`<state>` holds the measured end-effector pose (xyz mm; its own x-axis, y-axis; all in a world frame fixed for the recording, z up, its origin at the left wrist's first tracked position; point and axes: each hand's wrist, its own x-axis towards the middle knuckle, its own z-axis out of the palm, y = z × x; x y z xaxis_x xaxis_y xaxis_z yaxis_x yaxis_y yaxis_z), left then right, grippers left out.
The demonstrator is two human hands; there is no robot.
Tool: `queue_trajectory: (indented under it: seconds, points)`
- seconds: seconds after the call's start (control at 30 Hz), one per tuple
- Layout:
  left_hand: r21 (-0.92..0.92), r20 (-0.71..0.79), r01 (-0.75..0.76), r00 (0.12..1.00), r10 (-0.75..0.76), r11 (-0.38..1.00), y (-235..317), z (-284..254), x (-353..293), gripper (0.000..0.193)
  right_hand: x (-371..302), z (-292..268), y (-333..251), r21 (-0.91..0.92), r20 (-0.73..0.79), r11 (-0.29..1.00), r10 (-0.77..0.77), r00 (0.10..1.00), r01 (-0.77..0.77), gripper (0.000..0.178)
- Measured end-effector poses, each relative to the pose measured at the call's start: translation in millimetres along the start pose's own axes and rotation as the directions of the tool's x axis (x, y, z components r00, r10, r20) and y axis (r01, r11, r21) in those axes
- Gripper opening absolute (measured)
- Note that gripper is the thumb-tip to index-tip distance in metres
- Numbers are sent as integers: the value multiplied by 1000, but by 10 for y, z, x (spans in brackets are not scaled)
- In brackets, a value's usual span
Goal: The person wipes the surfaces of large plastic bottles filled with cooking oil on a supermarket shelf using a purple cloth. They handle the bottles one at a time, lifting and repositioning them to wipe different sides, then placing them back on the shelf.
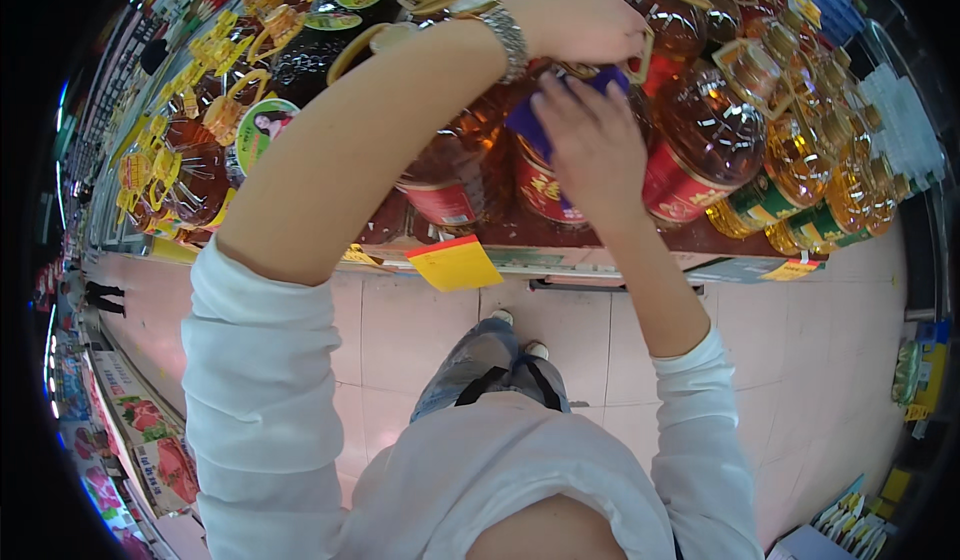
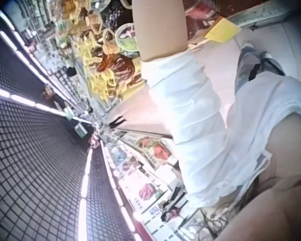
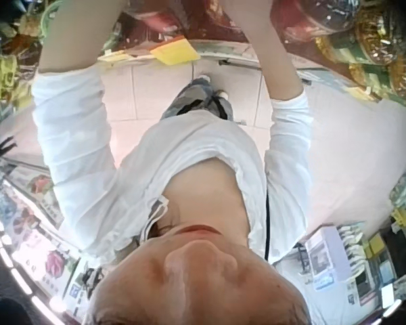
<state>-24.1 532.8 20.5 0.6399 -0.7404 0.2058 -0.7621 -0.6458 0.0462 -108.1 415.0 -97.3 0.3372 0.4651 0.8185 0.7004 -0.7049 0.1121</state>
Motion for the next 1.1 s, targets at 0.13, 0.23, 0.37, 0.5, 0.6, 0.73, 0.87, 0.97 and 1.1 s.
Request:
queue_trajectory:
  seconds: [0.13, 0.23, 0.37, 0.5, 0.6, 0.73, 0.87, 0.97, 1.1]
  points:
    - [-25, 53, 37, 998, -35, 999, 82, -82, -15, 34, -791, 359, -142, 47, 364, 852, -500, 786, 521, 31]
    - [-34, 14, 56, 998, -55, 998, 129, -53, -9, 34, -1350, 281, 119, 244, 448, 801, -593, 669, 547, 28]
    - [-56, -118, 181, 975, -187, 982, 204, -7, -272, 30, -677, -490, 91, 340, 234, 930, -229, 945, 141, 26]
    - [-24, -507, 130, 853, -124, 991, 620, 263, -571, 16, -262, -866, 100, 756, -435, 562, 815, 384, -336, 20]
    - [133, -543, 187, 835, -87, 973, 1110, 230, -1012, 19, -221, -910, 52, 752, 56, 292, 865, 499, -591, 32]
    - [198, -567, 104, 823, 27, 975, 1337, 307, -1652, 28, -204, -675, 52, 870, 309, 364, 122, 943, -332, 39]
    - [110, -604, -75, 787, 126, 991, 1233, 431, -2242, 27, -399, -429, 79, 591, 647, 351, 331, 687, -726, 32]
    - [148, -641, -190, 729, 241, 970, 1307, 674, -2498, 17, -239, -278, 132, 215, 909, -138, 390, 147, -967, 30]
    - [123, -710, -153, 677, 195, 981, 1298, 654, -2428, 18, 151, -229, -152, 848, 484, 338, -185, 855, -408, 26]
